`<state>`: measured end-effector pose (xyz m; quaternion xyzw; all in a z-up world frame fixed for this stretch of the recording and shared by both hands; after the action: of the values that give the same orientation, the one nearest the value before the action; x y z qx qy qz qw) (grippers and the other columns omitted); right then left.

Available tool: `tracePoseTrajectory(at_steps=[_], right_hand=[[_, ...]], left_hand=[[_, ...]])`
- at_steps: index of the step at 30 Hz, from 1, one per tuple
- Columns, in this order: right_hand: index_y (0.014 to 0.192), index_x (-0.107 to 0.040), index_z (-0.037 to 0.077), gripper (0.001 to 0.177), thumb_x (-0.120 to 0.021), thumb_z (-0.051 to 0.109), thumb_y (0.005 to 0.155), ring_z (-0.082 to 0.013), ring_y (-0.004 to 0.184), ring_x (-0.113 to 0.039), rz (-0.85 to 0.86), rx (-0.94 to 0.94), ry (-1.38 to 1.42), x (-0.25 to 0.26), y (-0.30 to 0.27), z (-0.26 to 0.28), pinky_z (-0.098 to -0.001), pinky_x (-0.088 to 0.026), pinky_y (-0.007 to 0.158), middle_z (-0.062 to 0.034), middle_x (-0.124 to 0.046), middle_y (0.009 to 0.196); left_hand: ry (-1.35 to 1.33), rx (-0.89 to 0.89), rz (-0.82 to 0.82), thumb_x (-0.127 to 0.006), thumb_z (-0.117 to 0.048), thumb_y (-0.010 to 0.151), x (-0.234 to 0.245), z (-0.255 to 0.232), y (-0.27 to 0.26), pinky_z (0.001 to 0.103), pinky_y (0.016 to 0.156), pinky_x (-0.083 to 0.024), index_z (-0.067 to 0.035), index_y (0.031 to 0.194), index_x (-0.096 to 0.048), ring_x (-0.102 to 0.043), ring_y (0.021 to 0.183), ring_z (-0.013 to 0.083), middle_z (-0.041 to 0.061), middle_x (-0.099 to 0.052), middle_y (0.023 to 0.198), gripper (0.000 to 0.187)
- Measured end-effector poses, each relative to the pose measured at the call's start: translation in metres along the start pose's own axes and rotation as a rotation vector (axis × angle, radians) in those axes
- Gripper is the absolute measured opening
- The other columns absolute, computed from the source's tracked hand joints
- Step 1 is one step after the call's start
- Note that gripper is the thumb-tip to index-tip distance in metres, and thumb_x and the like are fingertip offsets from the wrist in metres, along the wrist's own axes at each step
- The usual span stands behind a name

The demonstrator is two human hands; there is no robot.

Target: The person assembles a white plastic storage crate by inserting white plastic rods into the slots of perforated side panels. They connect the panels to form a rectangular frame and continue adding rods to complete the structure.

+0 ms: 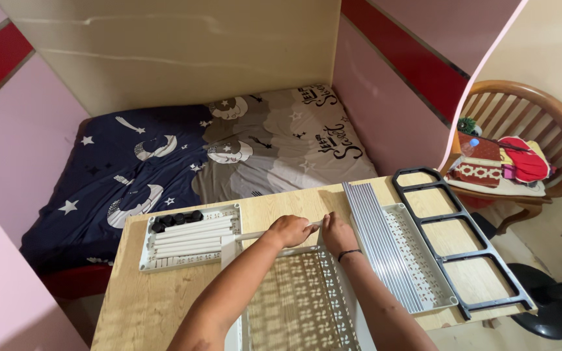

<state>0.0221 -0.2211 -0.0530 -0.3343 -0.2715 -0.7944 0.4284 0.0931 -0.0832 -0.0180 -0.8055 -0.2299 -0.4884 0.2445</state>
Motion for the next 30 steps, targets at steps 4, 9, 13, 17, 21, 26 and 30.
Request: tracePoseTrajectory(at_steps=[4, 9, 13, 17, 21, 26, 30], right_hand=[[0.099, -0.057, 0.004, 0.035, -0.041, 0.035, 0.105, -0.0524, 0.083, -0.065, -0.055, 0.033, 0.006, 0.0, -0.001, 0.003, -0.0617, -0.05, 0.077, -0.0301, -0.069, 0.092], [0.101, -0.058, 0.005, 0.037, -0.04, 0.037, 0.105, -0.0536, 0.084, -0.065, -0.063, -0.005, 0.0, 0.002, 0.0, 0.005, -0.0613, -0.051, 0.078, -0.0308, -0.069, 0.091], [0.105, -0.06, 0.006, 0.039, -0.041, 0.04, 0.103, -0.0573, 0.086, -0.063, -0.033, -0.151, 0.008, 0.002, -0.002, 0.001, -0.0624, -0.051, 0.081, -0.0354, -0.068, 0.091], [0.105, -0.062, 0.004, 0.044, -0.041, 0.043, 0.103, -0.0576, 0.088, -0.064, -0.064, -0.153, -0.014, 0.002, -0.002, -0.001, -0.0623, -0.052, 0.083, -0.0363, -0.068, 0.092], [0.104, -0.065, 0.003, 0.049, -0.04, 0.045, 0.104, -0.0557, 0.091, -0.065, -0.075, -0.165, -0.075, -0.005, 0.0, -0.008, -0.0594, -0.053, 0.087, -0.0357, -0.068, 0.096], [0.103, -0.067, 0.002, 0.045, -0.037, 0.037, 0.103, -0.0534, 0.093, -0.066, -0.028, -0.073, -0.118, -0.011, 0.006, -0.01, -0.0575, -0.054, 0.086, -0.0296, -0.07, 0.104], [0.103, -0.067, 0.003, 0.043, -0.037, 0.033, 0.103, -0.0504, 0.094, -0.067, -0.01, -0.032, -0.138, -0.012, 0.007, -0.008, -0.0551, -0.055, 0.087, -0.0251, -0.07, 0.109]], left_hand=[[0.039, -0.047, -0.073, -0.049, -0.054, 0.101, 0.001, -0.001, -0.003, 0.051, 0.087, -0.054, -0.006, 0.094, -0.073, -0.07, 0.094, 0.0395, 0.019, -0.074, 0.097, 0.054], [0.027, -0.055, -0.171, -0.052, -0.046, 0.1, 0.002, -0.002, -0.01, 0.052, 0.084, -0.054, -0.006, 0.102, -0.064, -0.07, 0.09, 0.0418, 0.021, -0.074, 0.093, 0.042], [0.022, -0.102, -0.235, -0.052, -0.036, 0.103, 0.003, -0.003, -0.019, 0.054, 0.084, -0.052, -0.006, 0.106, -0.057, -0.068, 0.091, 0.044, 0.021, -0.072, 0.095, 0.031], [0.019, -0.133, -0.374, -0.053, -0.037, 0.103, 0.009, -0.012, -0.03, 0.053, 0.084, -0.051, -0.01, 0.103, -0.06, -0.065, 0.097, 0.039, 0.016, -0.065, 0.103, 0.028], [0.068, 0.046, -0.464, -0.055, -0.039, 0.099, 0.001, -0.022, -0.038, 0.054, 0.087, -0.043, -0.016, 0.101, -0.064, -0.06, 0.106, 0.0323, 0.01, -0.063, 0.106, 0.025], [0.086, 0.137, -0.494, -0.048, -0.037, 0.102, -0.008, -0.023, -0.039, 0.053, 0.092, -0.039, -0.016, 0.107, -0.063, -0.06, 0.107, 0.0307, 0.009, -0.064, 0.106, 0.026], [0.085, 0.163, -0.379, -0.041, -0.043, 0.106, -0.011, -0.017, -0.028, 0.055, 0.094, -0.041, -0.014, 0.107, -0.062, -0.065, 0.102, 0.0322, 0.012, -0.069, 0.104, 0.036]])
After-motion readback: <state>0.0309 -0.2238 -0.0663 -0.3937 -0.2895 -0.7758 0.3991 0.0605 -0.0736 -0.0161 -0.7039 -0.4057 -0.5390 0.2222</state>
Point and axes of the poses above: each hand's wrist, its own y-axis towards the middle knuckle, its own x-axis out of the back of the hand, z = x × y, the point moved 7 cm from there along y, towards the middle knuckle
